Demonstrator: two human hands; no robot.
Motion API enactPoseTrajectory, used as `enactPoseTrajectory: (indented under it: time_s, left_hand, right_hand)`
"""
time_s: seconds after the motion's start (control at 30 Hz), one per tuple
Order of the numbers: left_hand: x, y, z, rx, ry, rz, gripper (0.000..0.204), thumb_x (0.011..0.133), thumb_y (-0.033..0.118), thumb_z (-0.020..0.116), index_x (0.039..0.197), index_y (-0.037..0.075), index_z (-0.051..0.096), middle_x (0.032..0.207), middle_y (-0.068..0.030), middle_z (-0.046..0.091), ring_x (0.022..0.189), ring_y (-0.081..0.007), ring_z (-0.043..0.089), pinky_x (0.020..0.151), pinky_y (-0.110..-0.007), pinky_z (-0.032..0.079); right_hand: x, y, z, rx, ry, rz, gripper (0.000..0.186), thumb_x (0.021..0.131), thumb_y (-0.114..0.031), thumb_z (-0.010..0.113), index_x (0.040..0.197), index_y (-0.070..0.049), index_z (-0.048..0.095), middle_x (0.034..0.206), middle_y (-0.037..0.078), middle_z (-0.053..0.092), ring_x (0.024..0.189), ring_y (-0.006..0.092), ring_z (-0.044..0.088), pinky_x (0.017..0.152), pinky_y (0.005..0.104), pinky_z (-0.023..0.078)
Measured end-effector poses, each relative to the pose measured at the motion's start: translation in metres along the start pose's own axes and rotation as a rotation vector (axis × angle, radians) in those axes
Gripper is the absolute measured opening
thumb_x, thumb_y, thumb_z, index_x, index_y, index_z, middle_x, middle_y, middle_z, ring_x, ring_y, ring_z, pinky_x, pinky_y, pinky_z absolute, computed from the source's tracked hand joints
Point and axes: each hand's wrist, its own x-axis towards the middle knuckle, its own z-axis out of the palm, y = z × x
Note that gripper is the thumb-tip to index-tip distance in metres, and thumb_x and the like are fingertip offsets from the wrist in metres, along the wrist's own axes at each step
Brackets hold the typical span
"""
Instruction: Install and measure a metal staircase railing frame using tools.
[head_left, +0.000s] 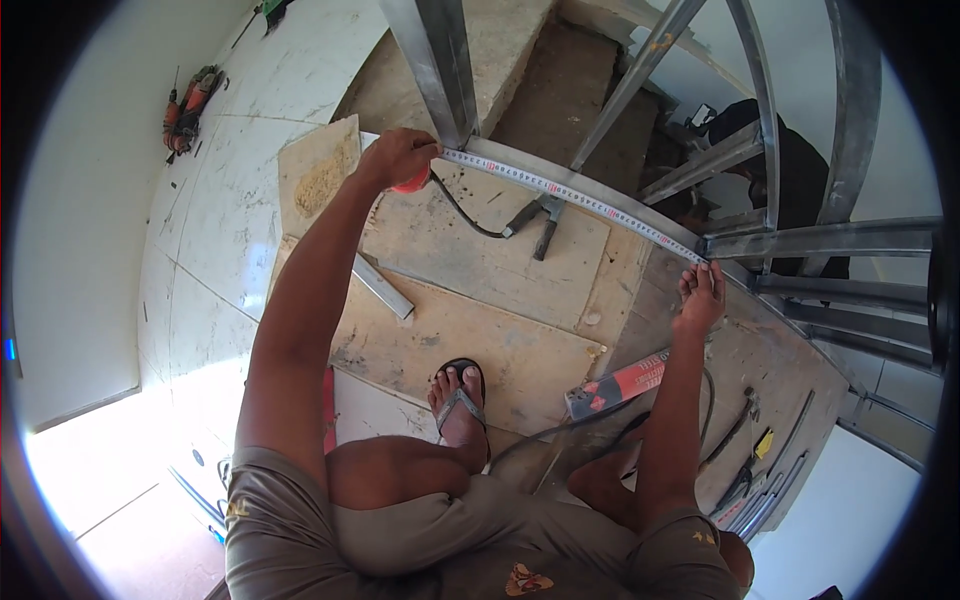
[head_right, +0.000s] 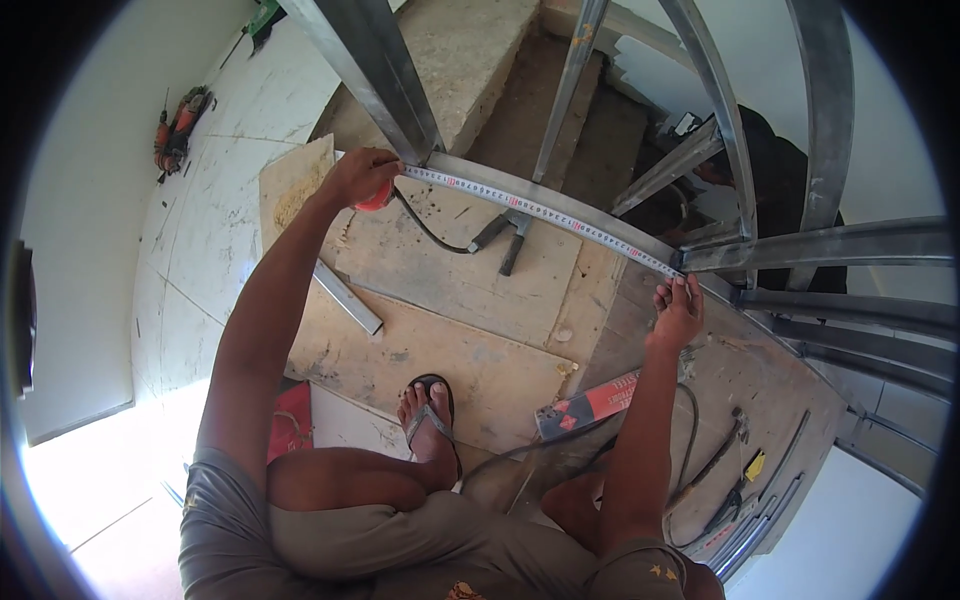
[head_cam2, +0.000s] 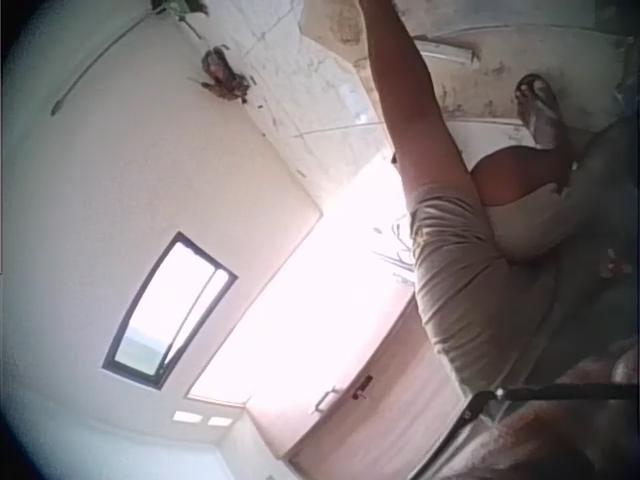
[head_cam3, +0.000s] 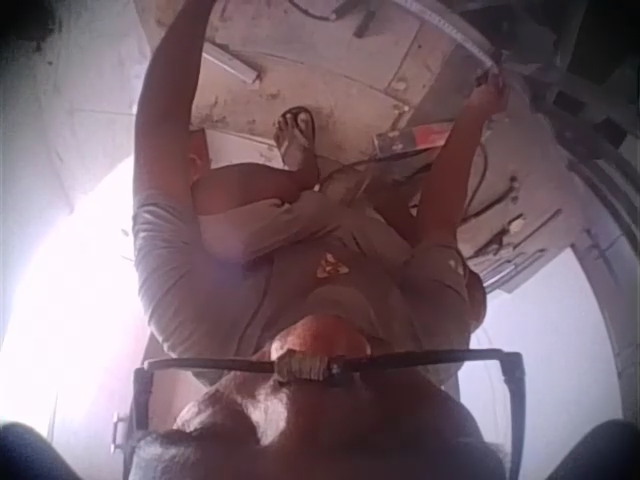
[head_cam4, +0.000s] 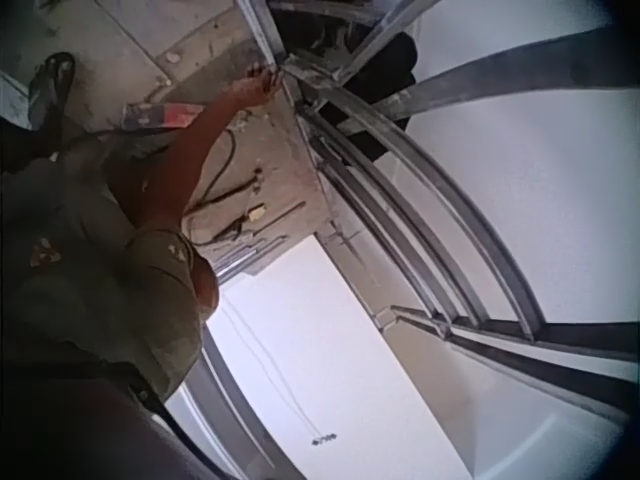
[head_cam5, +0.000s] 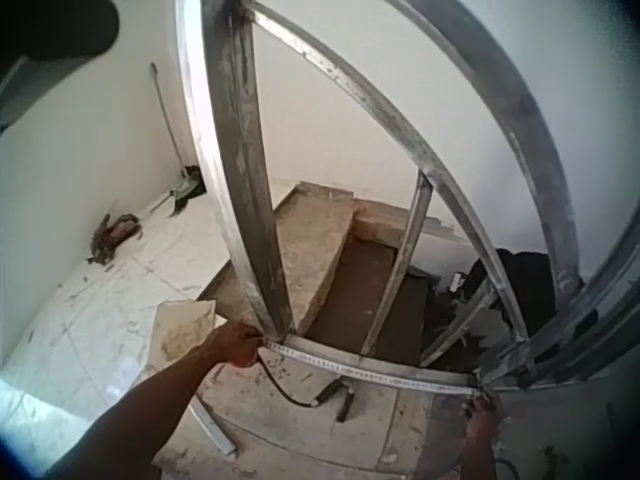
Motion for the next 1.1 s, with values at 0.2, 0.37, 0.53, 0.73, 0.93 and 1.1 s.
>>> enactPoseTrajectory:
  time_s: [0.2, 0.37, 0.53, 0.73, 0.93, 1.1]
  left_hand:
    - [0.001, -0.002, 0.003, 0.014, 0.013, -0.014, 0.035, 0.088, 0.037, 0.062, 0.104, 0.009, 0.075, 0.099, -0.0183, 0.072, 0.091, -0.0347, 0.07, 0.083, -0.043, 0.053]
    - [-0.002, 0.004, 0.003, 0.023, 0.063, -0.018, 0.036, 0.086, 0.04, 0.064, 0.103, 0.01, 0.075, 0.096, -0.0168, 0.073, 0.09, -0.034, 0.071, 0.081, -0.042, 0.054]
    - [-0.006, 0.006, 0.0, 0.045, 0.065, -0.062, 0.041, 0.083, 0.047, 0.069, 0.098, 0.009, 0.076, 0.088, -0.0165, 0.073, 0.083, -0.0316, 0.071, 0.076, -0.04, 0.054]
    - [-0.009, 0.019, -0.005, 0.048, 0.04, -0.058, 0.044, 0.084, 0.042, 0.072, 0.098, 0.001, 0.074, 0.085, -0.0193, 0.072, 0.076, -0.0302, 0.071, 0.071, -0.039, 0.054]
    - [-0.012, 0.009, -0.003, 0.007, 0.087, 0.089, 0.04, 0.084, 0.041, 0.072, 0.094, 0.003, 0.075, 0.086, -0.0186, 0.071, 0.079, -0.0326, 0.07, 0.072, -0.041, 0.053]
    - [-0.006, 0.004, 0.0, -0.025, 0.066, 0.094, 0.039, 0.085, 0.039, 0.073, 0.093, 0.0, 0.073, 0.085, -0.0192, 0.07, 0.078, -0.0299, 0.069, 0.073, -0.038, 0.052]
  right_hand:
    - [0.002, 0.002, -0.001, 0.027, -0.012, 0.001, 0.034, 0.092, -0.014, 0.07, 0.123, -0.007, 0.061, 0.094, 0.005, 0.069, 0.074, 0.0115, 0.065, 0.064, 0.0242, 0.052]
    - [0.003, 0.0, -0.001, -0.001, 0.001, 0.005, 0.033, 0.091, -0.014, 0.07, 0.122, -0.006, 0.062, 0.094, 0.005, 0.069, 0.075, 0.0115, 0.065, 0.064, 0.0242, 0.052]
    - [0.001, 0.001, 0.001, 0.009, -0.009, -0.006, 0.032, 0.091, -0.014, 0.071, 0.121, -0.006, 0.063, 0.095, 0.004, 0.069, 0.075, 0.0112, 0.065, 0.064, 0.0241, 0.052]
    - [0.002, 0.002, -0.002, 0.014, 0.001, -0.031, 0.032, 0.09, -0.014, 0.071, 0.121, -0.007, 0.063, 0.095, 0.003, 0.068, 0.076, 0.0116, 0.065, 0.064, 0.0244, 0.052]
    - [0.0, 0.004, -0.002, 0.01, 0.018, -0.02, 0.032, 0.09, -0.014, 0.072, 0.12, -0.006, 0.064, 0.095, 0.003, 0.068, 0.075, 0.0114, 0.065, 0.064, 0.0244, 0.052]
    - [0.009, 0.014, -0.004, 0.09, 0.005, -0.118, 0.027, 0.09, -0.007, 0.069, 0.116, -0.004, 0.066, 0.092, 0.005, 0.068, 0.071, 0.0146, 0.065, 0.058, 0.0251, 0.051]
